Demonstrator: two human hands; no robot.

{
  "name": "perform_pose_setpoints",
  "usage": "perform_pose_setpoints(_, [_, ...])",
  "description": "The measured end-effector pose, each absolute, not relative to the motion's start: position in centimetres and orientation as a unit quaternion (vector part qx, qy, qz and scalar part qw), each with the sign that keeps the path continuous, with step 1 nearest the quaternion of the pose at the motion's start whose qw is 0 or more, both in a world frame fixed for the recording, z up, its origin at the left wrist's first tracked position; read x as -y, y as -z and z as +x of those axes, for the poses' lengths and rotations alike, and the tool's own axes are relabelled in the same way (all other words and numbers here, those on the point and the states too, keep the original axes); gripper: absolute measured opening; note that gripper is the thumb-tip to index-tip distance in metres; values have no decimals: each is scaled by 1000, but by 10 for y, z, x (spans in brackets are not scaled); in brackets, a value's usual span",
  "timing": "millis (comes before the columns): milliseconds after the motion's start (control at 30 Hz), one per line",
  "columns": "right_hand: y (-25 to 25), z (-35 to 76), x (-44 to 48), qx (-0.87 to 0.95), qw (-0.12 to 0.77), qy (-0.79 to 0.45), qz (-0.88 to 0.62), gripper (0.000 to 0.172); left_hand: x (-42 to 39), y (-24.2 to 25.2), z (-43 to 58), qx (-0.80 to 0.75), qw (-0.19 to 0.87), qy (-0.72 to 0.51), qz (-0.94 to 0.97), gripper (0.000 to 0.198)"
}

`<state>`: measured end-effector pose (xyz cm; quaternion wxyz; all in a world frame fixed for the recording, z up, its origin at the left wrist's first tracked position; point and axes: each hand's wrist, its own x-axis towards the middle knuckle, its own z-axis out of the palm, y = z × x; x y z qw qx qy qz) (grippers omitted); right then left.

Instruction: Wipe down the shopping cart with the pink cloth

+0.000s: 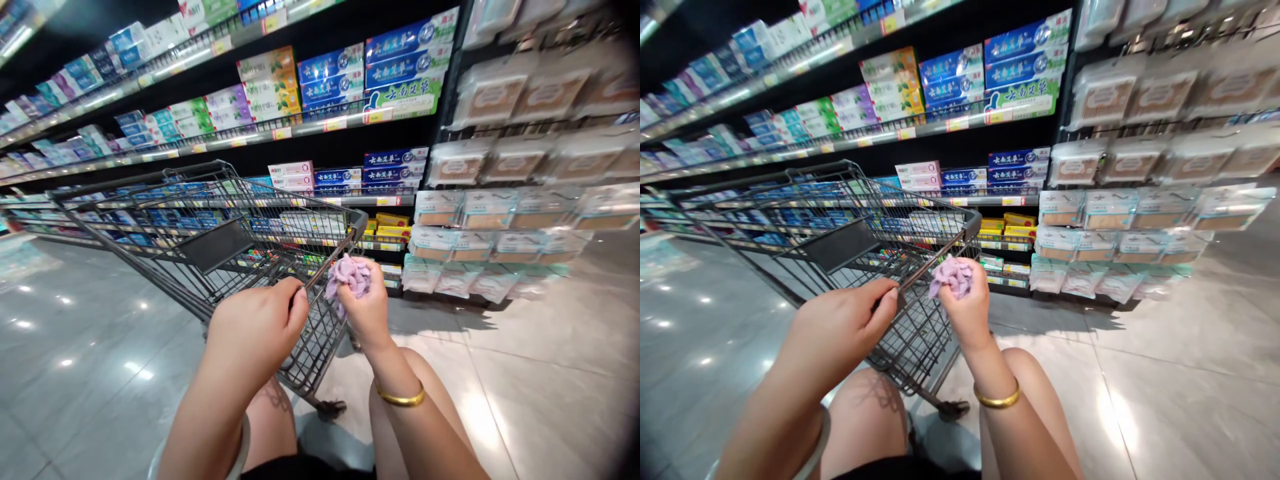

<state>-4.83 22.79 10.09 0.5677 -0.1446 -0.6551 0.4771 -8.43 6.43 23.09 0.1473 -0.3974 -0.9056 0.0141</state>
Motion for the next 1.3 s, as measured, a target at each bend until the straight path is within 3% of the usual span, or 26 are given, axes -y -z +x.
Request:
perform_pose_setpoints(167, [-120,-39,-207,697,592,-403,-38,50,-61,-230,-84,905,148,-13,-398,42])
perform_pose_setpoints(367, [-99,-52,-221,704,582,-369,-173,43,-63,-230,-83,905,155,-21,-395,42])
perform_pose_setpoints(567, [-95,-53,-197,724,598,-325,-111,80,-62,-230,-84,911,143,-23,-387,41])
perform_pose_setpoints(800, [-93,-56,-236,673,592,-426,-124,44,-65,-230,-85,914,136,-17,-383,43])
perform_pose_setpoints(867, [-101,-49,-230,657,610,-426,-123,45,-65,-230,-85,913,137,-16,-384,43])
perform_pose_setpoints(1033, [-115,-40,-208,705,607,-364,54,55,-62,-227,-87,909,149,-17,-389,44])
perform_pose_setpoints(1200, [-103,-50,-224,679,627,-375,-75,45,-62,-229,-87,913,137,-19,-385,43])
perform_pose_setpoints(1300, [-109,-46,-219,678,628,-379,-50,47,-63,-229,-87,915,129,-20,-381,43])
